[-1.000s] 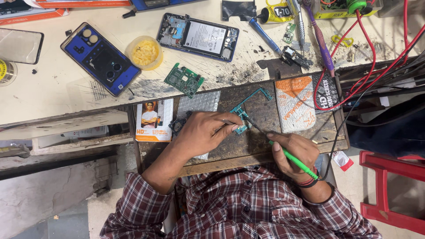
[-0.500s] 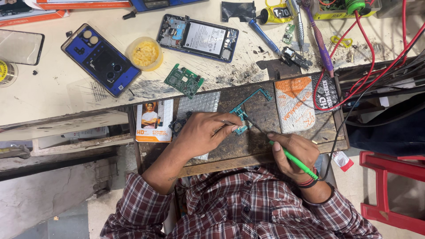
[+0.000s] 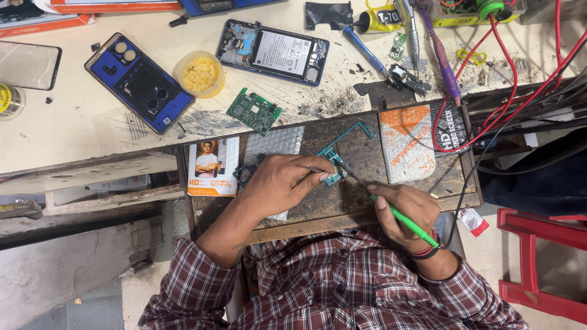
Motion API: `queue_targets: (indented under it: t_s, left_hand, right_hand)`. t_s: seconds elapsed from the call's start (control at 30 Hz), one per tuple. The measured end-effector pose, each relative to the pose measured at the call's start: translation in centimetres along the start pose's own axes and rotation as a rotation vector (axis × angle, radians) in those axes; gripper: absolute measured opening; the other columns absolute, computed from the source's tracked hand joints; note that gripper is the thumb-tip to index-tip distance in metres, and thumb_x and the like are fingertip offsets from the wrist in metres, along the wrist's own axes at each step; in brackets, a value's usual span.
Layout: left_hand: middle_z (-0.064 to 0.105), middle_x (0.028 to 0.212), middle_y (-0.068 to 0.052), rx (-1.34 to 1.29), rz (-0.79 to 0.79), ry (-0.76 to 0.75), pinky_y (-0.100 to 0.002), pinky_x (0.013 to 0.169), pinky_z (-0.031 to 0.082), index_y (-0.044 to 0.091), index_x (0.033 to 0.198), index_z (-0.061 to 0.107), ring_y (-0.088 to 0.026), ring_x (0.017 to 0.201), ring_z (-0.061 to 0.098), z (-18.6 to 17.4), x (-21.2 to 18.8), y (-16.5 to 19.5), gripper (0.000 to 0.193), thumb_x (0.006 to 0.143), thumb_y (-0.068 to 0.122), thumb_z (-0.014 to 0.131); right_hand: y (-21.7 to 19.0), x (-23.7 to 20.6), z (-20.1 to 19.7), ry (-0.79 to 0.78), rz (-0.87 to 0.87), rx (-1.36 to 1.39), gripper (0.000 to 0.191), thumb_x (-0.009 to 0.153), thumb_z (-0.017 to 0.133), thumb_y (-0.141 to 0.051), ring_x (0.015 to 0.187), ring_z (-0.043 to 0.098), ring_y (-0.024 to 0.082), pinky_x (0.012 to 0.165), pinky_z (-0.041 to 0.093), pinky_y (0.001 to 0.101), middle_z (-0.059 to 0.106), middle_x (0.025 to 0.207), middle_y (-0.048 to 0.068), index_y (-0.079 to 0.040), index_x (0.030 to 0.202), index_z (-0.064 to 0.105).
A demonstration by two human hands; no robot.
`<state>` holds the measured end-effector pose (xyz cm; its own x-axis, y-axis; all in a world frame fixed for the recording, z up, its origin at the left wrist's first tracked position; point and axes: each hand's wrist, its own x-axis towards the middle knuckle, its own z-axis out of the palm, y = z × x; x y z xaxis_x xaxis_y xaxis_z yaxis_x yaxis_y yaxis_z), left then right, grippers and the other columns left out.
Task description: The person uses a soldering iron and tweezers to apply solder to a small green circuit board held on a workbench. The hands repeatedly heat and place solder on specific points while stabilizing the board with the tweezers.
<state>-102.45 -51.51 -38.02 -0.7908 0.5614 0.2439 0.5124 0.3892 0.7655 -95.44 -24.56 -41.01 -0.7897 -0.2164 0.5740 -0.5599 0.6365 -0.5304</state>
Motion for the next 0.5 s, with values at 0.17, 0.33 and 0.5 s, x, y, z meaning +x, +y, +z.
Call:
queue_targets:
  t_s: [0.17, 0.33, 0.5]
  left_hand:
    - [0.079, 0.108, -0.001, -0.001, 0.014, 0.006, -0.036, 0.076, 0.062, 0.015, 0.110, 0.074, -0.022, 0.090, 0.079, 0.0, 0.0, -0.1, 0.016, 0.099, 0.024, 0.067]
    - [0.079, 0.109, -0.002, -0.016, -0.005, -0.003, -0.036, 0.075, 0.063, 0.014, 0.110, 0.074, -0.022, 0.090, 0.079, 0.2, 0.0, 0.0, 0.016, 0.099, 0.023, 0.067]
    - [0.080, 0.105, -0.005, -0.023, -0.045, -0.017, -0.036, 0.073, 0.063, 0.014, 0.111, 0.075, -0.022, 0.087, 0.080, -0.7, 0.3, 0.6, 0.015, 0.099, 0.022, 0.068]
  right_hand:
    - [0.0, 0.0, 0.2, 0.003, -0.001, -0.014, 0.012, 0.096, 0.067, -0.010, 0.060, 0.065, 0.021, 0.057, 0.049, 0.0334, 0.070, 0.076, 0.010, -0.002, 0.100, 0.075]
    - [-0.1, 0.0, -0.1, 0.027, 0.020, -0.022, 0.014, 0.097, 0.066, -0.012, 0.059, 0.064, 0.022, 0.056, 0.048, 0.0337, 0.069, 0.075, 0.009, -0.002, 0.102, 0.075]
    - [-0.8, 0.9, -0.5, 0.037, -0.006, -0.014, 0.012, 0.096, 0.066, -0.009, 0.063, 0.066, 0.022, 0.059, 0.050, 0.0338, 0.070, 0.079, 0.010, -0.003, 0.100, 0.075]
